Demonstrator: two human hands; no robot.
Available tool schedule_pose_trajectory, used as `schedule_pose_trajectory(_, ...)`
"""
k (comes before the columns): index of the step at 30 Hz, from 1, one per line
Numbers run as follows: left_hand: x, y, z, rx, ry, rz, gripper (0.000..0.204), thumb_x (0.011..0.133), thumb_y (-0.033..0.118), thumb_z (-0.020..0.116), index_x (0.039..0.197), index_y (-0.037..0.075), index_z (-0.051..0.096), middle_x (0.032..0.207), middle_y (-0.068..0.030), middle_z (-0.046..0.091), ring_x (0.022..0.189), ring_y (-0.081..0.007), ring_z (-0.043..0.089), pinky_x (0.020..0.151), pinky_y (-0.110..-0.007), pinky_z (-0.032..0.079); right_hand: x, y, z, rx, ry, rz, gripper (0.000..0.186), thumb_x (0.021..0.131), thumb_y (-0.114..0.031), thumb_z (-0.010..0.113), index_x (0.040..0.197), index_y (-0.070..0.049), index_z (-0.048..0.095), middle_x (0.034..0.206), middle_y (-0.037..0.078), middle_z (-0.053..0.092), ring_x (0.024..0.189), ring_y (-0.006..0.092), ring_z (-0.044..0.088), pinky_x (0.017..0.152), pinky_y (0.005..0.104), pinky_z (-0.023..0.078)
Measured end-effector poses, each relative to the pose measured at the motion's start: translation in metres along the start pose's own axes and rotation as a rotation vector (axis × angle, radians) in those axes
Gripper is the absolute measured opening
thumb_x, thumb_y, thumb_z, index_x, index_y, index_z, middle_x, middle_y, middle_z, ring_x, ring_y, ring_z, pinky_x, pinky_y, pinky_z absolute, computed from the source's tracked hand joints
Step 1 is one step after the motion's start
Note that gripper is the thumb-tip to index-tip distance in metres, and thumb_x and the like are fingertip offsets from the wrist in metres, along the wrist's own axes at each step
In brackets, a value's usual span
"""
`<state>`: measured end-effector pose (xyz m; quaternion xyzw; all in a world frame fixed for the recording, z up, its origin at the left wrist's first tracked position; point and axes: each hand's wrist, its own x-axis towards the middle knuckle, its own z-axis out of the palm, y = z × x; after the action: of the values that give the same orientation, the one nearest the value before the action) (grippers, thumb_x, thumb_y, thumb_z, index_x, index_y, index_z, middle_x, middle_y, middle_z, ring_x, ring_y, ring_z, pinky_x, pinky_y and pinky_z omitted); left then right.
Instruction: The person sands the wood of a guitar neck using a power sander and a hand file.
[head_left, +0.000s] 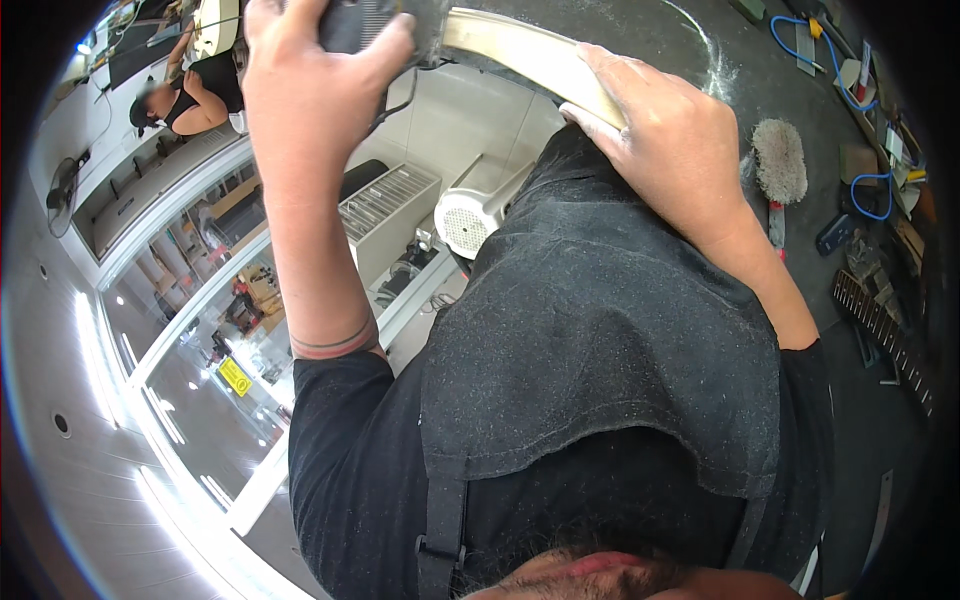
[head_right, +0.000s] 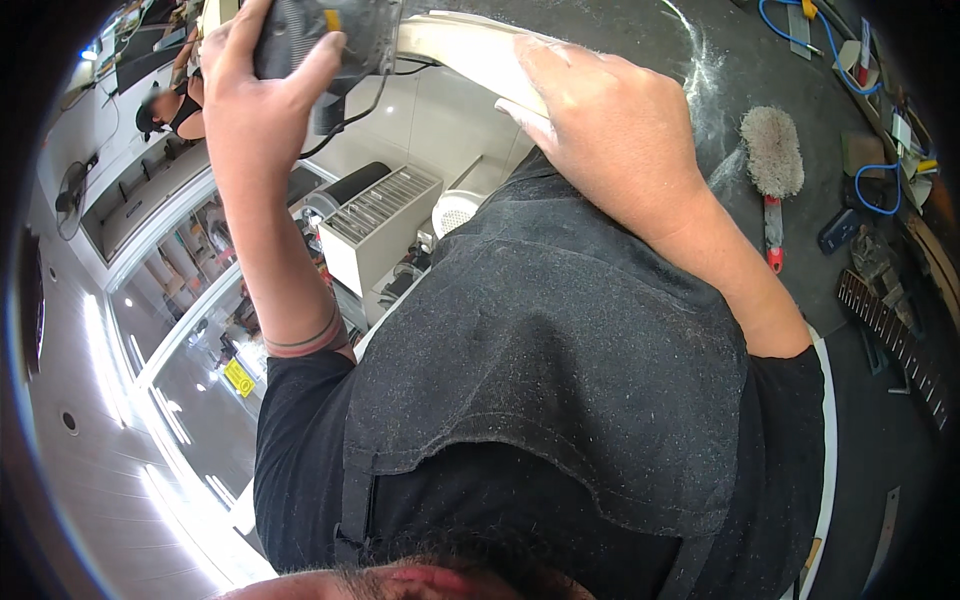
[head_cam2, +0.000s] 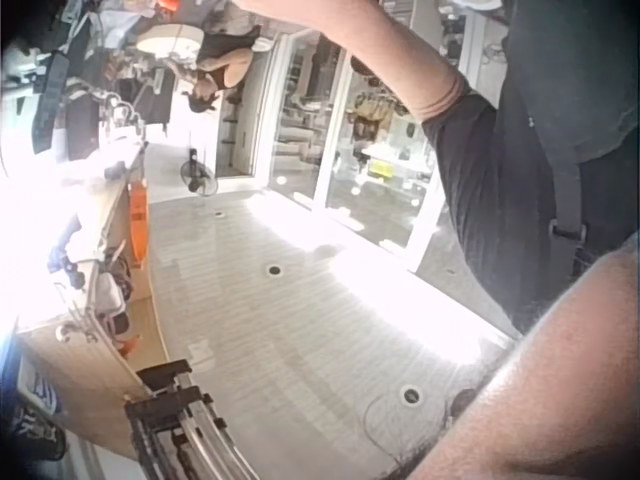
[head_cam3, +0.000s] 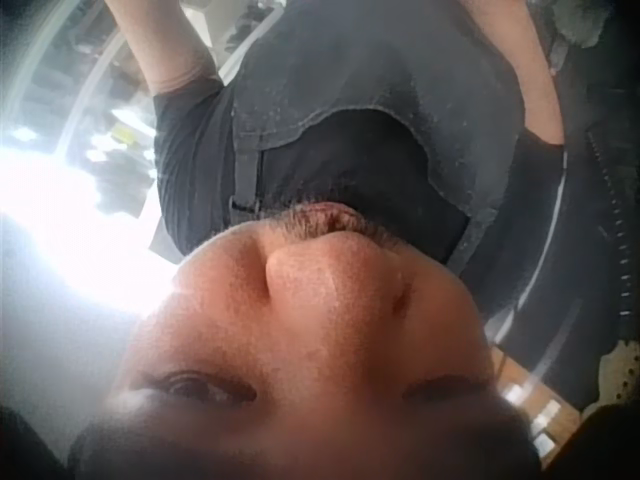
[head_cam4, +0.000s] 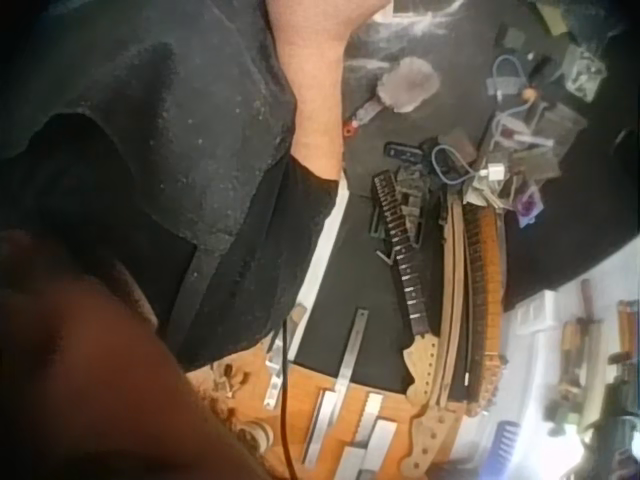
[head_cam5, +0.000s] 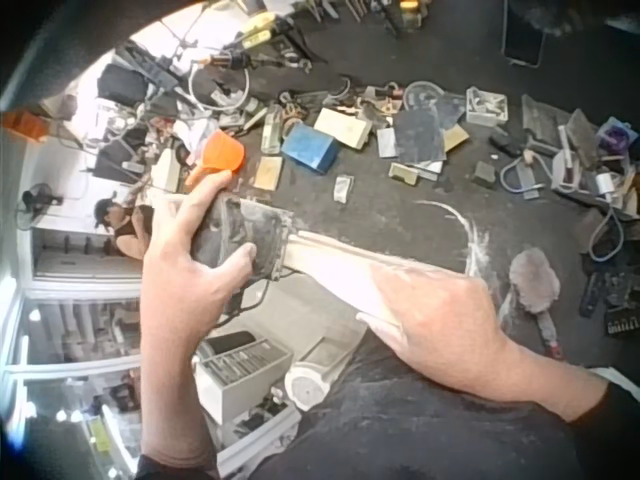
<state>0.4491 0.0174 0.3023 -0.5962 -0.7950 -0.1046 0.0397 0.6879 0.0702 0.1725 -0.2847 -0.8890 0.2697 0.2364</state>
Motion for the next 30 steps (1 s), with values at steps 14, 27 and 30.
schedule_pose_trajectory(14, -0.002, -0.008, -0.004, -0.093, -0.074, -0.059, 0.069, 0.079, 0.008, 0.079, 0.146, 0.008, 0.065, 0.138, -0.0198, 0.063, 0.132, -0.0326, 0.060, 0.117, -0.040, 0.045, 0.001, 0.000, -0.002, -0.001, -0.020, 0.023, 0.050, 0.090, -0.035, 0.084, 0.131, -0.009, 0.074, 0.117, 0.009, 0.082, 0.093, 0.0244, 0.080, 0.076, 0.0366, 0.065)
schedule_pose_trajectory(27, 0.003, -0.026, -0.013, -0.040, -0.057, -0.199, 0.068, 0.085, 0.013, 0.080, 0.150, 0.006, 0.062, 0.143, -0.0210, 0.064, 0.134, -0.0327, 0.061, 0.116, -0.040, 0.046, 0.002, 0.003, 0.000, -0.024, -0.013, 0.024, 0.049, 0.091, -0.037, 0.084, 0.131, -0.010, 0.075, 0.110, 0.009, 0.082, 0.090, 0.0245, 0.080, 0.075, 0.0359, 0.065)
schedule_pose_trajectory(30, 0.008, -0.007, -0.014, -0.085, -0.072, -0.172, 0.068, 0.085, 0.013, 0.080, 0.150, 0.006, 0.062, 0.143, -0.0215, 0.063, 0.135, -0.0340, 0.060, 0.117, -0.041, 0.045, 0.001, 0.003, 0.000, -0.025, -0.011, 0.020, 0.050, 0.090, -0.036, 0.084, 0.131, -0.010, 0.075, 0.107, 0.009, 0.081, 0.088, 0.0246, 0.080, 0.074, 0.0359, 0.065)
